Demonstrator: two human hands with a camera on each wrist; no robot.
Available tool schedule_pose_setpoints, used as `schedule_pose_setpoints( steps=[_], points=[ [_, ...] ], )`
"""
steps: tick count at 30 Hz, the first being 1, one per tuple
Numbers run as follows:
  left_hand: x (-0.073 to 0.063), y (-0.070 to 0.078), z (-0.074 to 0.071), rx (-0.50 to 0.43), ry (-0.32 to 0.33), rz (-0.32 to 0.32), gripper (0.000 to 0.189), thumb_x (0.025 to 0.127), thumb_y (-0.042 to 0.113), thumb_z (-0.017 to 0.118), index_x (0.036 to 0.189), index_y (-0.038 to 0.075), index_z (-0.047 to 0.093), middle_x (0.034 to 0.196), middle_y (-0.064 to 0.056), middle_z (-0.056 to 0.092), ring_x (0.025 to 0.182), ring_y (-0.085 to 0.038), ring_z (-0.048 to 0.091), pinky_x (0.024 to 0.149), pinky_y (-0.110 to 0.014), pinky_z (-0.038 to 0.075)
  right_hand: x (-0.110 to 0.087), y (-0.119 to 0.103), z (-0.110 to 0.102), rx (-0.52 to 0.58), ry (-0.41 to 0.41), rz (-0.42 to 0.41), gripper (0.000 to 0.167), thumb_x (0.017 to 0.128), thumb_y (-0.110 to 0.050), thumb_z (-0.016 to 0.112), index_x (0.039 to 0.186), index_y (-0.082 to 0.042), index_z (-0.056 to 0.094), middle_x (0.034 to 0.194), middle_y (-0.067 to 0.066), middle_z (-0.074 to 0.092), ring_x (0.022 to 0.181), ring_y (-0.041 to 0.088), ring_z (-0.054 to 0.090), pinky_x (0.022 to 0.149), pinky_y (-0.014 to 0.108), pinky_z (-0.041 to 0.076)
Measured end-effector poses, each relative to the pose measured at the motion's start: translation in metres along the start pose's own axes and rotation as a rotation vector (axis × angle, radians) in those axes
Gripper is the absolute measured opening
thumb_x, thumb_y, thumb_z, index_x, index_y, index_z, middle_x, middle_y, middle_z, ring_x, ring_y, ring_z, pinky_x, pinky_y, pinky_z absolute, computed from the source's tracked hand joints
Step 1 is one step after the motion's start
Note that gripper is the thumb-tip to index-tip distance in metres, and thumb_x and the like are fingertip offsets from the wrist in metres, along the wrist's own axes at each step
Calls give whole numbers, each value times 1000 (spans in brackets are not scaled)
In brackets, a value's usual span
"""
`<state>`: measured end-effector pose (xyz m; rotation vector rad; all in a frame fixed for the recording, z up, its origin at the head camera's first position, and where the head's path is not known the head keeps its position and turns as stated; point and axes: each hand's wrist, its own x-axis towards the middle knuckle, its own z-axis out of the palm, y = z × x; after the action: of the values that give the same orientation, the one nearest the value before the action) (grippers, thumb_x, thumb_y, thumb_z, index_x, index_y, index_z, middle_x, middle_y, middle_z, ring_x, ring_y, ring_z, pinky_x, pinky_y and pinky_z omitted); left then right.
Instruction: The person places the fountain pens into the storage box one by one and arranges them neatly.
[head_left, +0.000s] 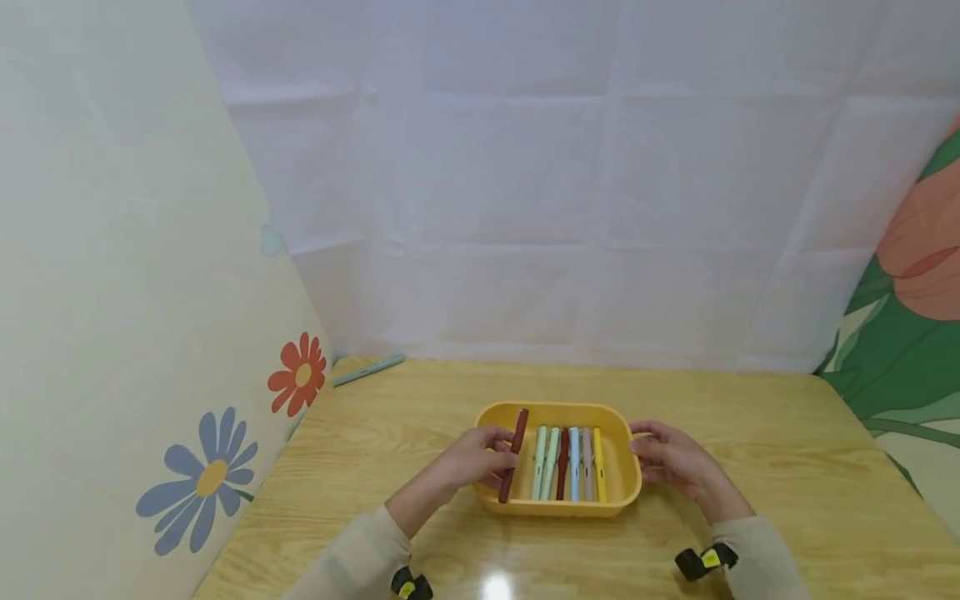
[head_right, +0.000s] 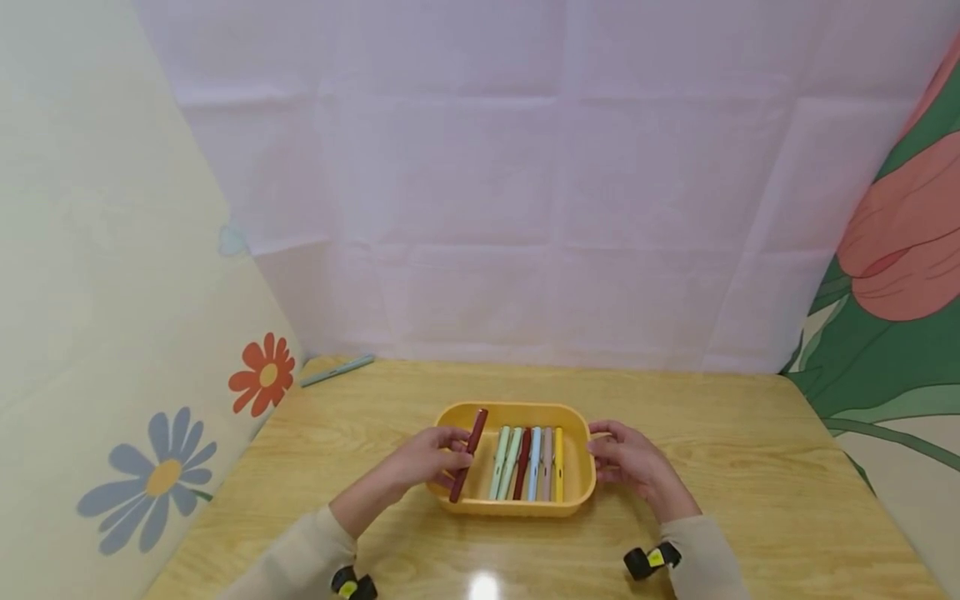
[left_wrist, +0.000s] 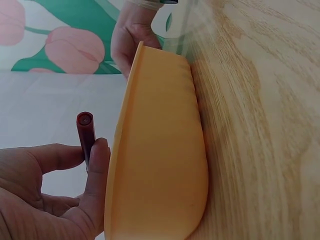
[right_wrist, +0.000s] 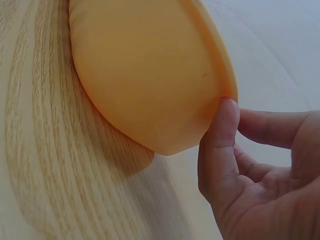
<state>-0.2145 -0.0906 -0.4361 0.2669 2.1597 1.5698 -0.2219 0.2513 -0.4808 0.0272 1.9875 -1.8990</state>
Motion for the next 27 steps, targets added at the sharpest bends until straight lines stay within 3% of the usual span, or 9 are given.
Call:
schedule_pose_setpoints(
  steps=[23,27],
  points=[
    [28,-2,12,35,-32,-43,46,96,0,60,136,-16,44,102,-18,60,84,-25,69,74,-41,63,2,0,-1,1,9,8,51,101,-13,60,143,8,39,103,6,66,85,15,64,70,30,60],
    [36,-4,17,100,-41,-55,41,95,-2,61,131,-17,48,100,-18,64,85,-27,69,72,-40,63,0,0,-1,1,9,6,51,101,-12,60,143,8,39,106,7,66,86,16,64,70,29,60]
  ],
)
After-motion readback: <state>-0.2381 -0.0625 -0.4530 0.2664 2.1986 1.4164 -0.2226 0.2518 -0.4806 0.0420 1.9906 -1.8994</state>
